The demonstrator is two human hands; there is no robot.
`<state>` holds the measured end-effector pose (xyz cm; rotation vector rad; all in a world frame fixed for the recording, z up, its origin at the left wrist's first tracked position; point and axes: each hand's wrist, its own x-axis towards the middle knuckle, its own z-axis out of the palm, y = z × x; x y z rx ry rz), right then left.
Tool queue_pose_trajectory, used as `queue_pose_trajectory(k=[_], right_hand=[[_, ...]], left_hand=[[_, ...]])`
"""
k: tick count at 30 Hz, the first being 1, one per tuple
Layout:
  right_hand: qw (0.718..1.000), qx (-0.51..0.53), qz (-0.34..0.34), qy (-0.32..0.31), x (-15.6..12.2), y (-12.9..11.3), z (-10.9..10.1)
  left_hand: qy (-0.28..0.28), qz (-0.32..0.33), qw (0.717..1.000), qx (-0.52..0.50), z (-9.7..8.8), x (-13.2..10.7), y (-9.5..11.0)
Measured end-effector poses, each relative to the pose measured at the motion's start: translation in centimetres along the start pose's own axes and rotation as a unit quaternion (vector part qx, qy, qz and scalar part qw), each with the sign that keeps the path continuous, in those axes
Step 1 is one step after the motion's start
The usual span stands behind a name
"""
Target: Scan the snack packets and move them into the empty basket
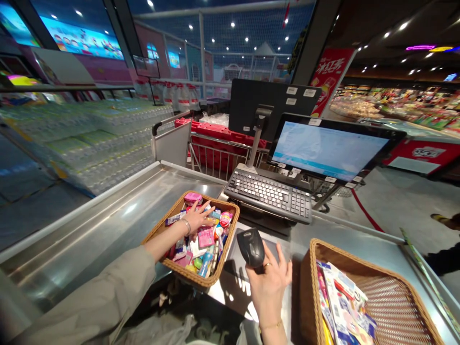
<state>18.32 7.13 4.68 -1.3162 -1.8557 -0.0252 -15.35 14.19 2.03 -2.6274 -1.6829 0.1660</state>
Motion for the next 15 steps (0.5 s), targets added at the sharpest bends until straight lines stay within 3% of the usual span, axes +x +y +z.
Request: queue_pose_trajectory(k=[7, 15], right_hand=[[1.000, -0.011, 0.004, 0.011, 0.0, 0.1, -0.3], [1.000, -0.001, 0.000, 0.006, 0.3, -0.2, -0.1]], left_hand=[[0.014, 0.022, 1.000, -0.017, 1.4, 1.5, -0.4], [-0.001, 0.033, 0.999, -0.013, 1.2, 0.2, -0.5]])
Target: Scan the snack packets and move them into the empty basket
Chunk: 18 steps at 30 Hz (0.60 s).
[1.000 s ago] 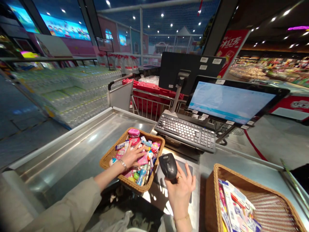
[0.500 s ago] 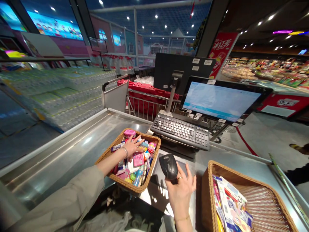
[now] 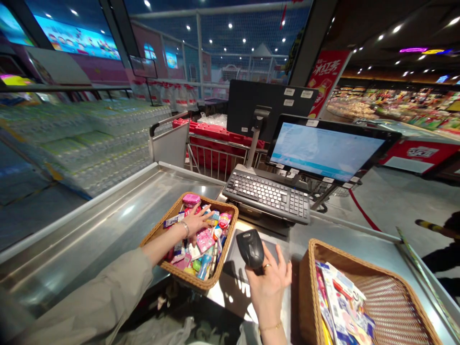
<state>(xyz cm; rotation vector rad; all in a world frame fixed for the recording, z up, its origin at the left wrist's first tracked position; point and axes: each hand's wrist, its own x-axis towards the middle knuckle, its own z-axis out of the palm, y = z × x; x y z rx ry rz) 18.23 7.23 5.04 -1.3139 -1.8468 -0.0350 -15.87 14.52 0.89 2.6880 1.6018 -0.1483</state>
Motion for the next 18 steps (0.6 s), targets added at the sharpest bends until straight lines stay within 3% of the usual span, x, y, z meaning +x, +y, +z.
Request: queue_pose_trajectory(k=[9, 18], right_hand=[[1.000, 0.017, 0.004, 0.008, 0.0, -0.5, 0.4], [1.000, 0.000, -0.001, 0.008, -0.3, -0.3, -0.1]], left_hand=[[0.075, -0.073, 0.994, 0.012, -3.1, -3.0, 2.9], [0.181, -0.096, 0.979, 0.020, -4.9, -2.6, 5.6]])
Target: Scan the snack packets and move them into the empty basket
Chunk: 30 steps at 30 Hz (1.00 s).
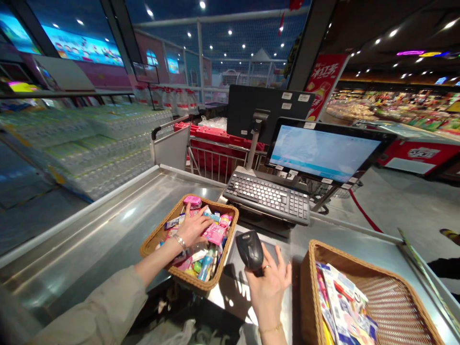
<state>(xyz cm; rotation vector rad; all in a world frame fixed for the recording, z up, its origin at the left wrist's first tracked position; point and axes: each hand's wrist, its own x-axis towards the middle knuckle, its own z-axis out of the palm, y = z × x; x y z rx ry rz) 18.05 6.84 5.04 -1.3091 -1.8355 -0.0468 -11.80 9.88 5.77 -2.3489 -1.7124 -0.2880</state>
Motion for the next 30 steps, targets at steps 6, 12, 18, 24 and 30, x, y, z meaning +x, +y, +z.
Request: queue_pose_trajectory(k=[6, 12, 18, 24, 30], right_hand=[[1.000, -0.021, -0.002, 0.007, -0.3, 0.7, -0.7], [0.999, -0.029, 0.017, 0.010, -0.4, 1.1, -1.3], [0.999, -0.019, 0.033, 0.025, -0.3, 1.1, -1.9], [0.999, -0.020, 0.037, 0.014, -0.4, 1.3, -2.5], [0.998, -0.043, 0.033, 0.015, -0.8, 1.8, -2.6]], left_hand=[[0.078, -0.002, 0.997, -0.019, -0.9, 1.1, 2.4], [0.118, -0.008, 0.993, -0.028, -1.2, 2.6, 4.5], [0.142, 0.006, 0.989, -0.045, -0.9, 3.9, 5.8], [0.155, 0.011, 0.986, -0.056, -0.9, 4.9, 7.0], [0.156, 0.023, 0.985, -0.068, -1.3, 5.6, 7.9]])
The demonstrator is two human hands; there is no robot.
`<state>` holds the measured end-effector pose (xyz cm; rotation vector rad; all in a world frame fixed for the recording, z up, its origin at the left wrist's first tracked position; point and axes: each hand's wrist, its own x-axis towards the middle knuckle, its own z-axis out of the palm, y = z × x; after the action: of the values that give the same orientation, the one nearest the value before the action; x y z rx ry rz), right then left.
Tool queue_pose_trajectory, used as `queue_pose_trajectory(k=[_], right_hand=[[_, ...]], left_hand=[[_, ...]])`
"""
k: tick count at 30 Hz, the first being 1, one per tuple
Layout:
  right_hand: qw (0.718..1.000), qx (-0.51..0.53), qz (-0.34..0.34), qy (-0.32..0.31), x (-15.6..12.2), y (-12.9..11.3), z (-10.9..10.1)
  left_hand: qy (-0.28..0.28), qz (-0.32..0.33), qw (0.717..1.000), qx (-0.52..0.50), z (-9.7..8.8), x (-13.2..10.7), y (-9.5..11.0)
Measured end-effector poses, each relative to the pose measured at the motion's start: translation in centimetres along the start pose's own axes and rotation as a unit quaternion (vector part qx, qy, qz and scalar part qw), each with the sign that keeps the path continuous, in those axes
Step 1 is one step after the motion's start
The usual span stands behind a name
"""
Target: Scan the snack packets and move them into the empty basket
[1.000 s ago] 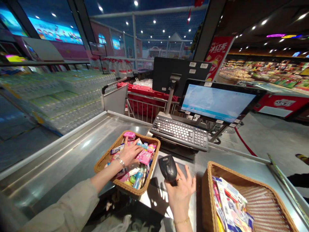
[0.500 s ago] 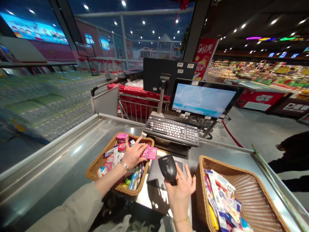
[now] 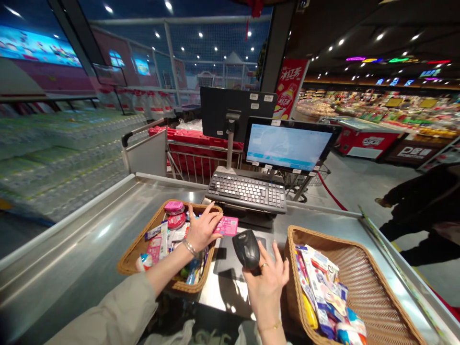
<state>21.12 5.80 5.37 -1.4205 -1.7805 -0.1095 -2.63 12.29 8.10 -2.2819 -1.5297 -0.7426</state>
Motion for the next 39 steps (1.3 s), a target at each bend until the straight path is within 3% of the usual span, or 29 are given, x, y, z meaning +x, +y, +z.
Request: queue_pose_trajectory(k=[39], right_hand=[[1.000, -0.006, 0.004, 0.006, 0.1, 0.1, -1.1]], left_hand=[[0.021, 0.017, 0.999, -0.018, 0.2, 1.5, 1.1]])
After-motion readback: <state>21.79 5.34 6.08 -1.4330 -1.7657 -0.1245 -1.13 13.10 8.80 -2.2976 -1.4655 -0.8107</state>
